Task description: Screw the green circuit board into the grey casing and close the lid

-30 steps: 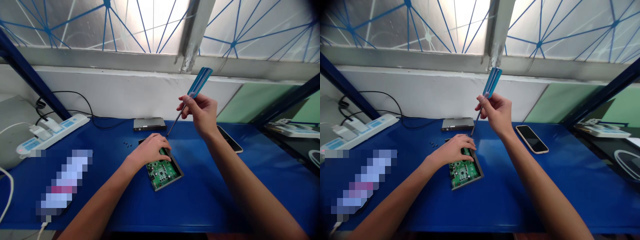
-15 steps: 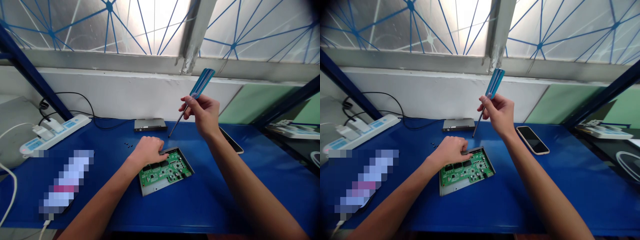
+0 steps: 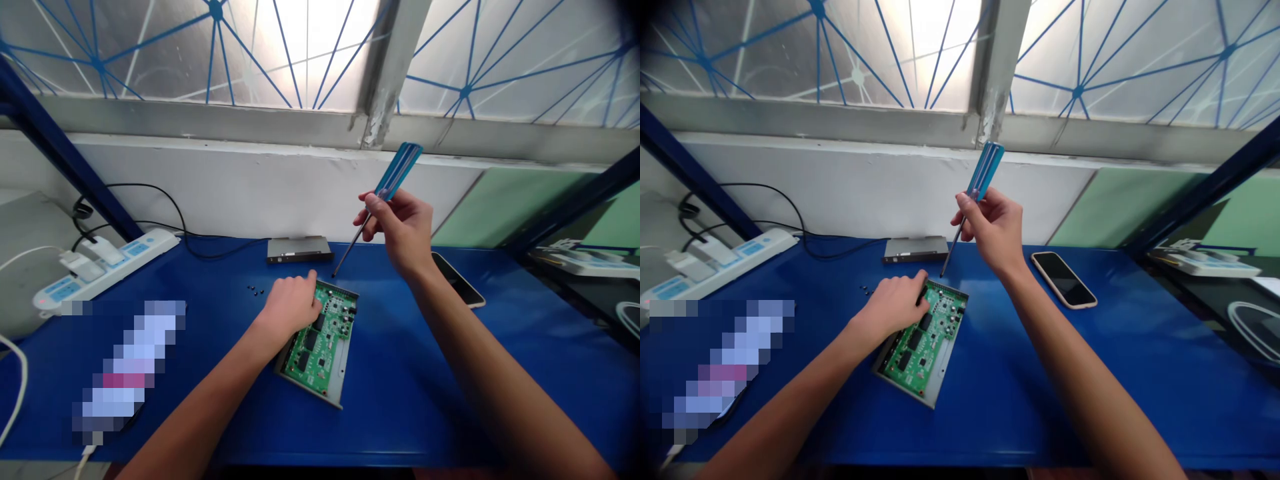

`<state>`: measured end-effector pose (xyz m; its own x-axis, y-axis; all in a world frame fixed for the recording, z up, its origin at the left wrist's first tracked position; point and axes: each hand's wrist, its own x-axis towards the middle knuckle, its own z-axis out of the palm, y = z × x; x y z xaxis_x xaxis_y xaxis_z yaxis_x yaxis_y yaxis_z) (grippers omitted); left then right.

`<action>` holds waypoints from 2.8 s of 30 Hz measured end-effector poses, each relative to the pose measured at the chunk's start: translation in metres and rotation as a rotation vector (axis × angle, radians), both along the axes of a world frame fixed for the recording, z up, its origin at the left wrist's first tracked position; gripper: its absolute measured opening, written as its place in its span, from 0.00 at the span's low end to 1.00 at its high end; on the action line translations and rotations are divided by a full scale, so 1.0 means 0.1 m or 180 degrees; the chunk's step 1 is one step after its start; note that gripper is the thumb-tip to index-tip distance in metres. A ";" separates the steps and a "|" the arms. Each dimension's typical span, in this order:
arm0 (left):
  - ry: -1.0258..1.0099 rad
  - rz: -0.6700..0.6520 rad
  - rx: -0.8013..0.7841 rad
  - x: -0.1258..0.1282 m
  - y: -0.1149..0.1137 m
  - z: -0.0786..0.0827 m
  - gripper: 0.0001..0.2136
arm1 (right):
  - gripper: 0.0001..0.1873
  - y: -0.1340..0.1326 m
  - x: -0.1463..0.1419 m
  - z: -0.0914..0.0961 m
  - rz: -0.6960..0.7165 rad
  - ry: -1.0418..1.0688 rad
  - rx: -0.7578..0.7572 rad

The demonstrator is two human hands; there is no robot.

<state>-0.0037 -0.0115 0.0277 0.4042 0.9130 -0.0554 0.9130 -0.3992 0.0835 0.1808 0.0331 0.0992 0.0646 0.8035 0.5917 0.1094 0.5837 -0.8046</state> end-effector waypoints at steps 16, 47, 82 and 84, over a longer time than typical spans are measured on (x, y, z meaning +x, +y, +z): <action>-0.0032 0.0749 -0.0409 -0.31 0.10 0.08 0.19 | 0.17 -0.01 -0.08 -0.05 0.0158 0.0154 -0.0117; -0.1062 0.2018 0.0434 -0.86 0.30 0.34 0.19 | 0.18 -0.19 -0.45 -0.27 0.0931 0.0120 -0.0630; -0.2200 0.0239 -0.0782 -0.99 0.45 0.02 0.17 | 0.21 -0.12 -0.35 -0.22 0.0813 0.0311 -0.0636; -0.2292 0.0258 -0.0757 -0.95 0.45 0.02 0.14 | 0.21 -0.12 -0.34 -0.20 0.0761 0.0295 -0.0639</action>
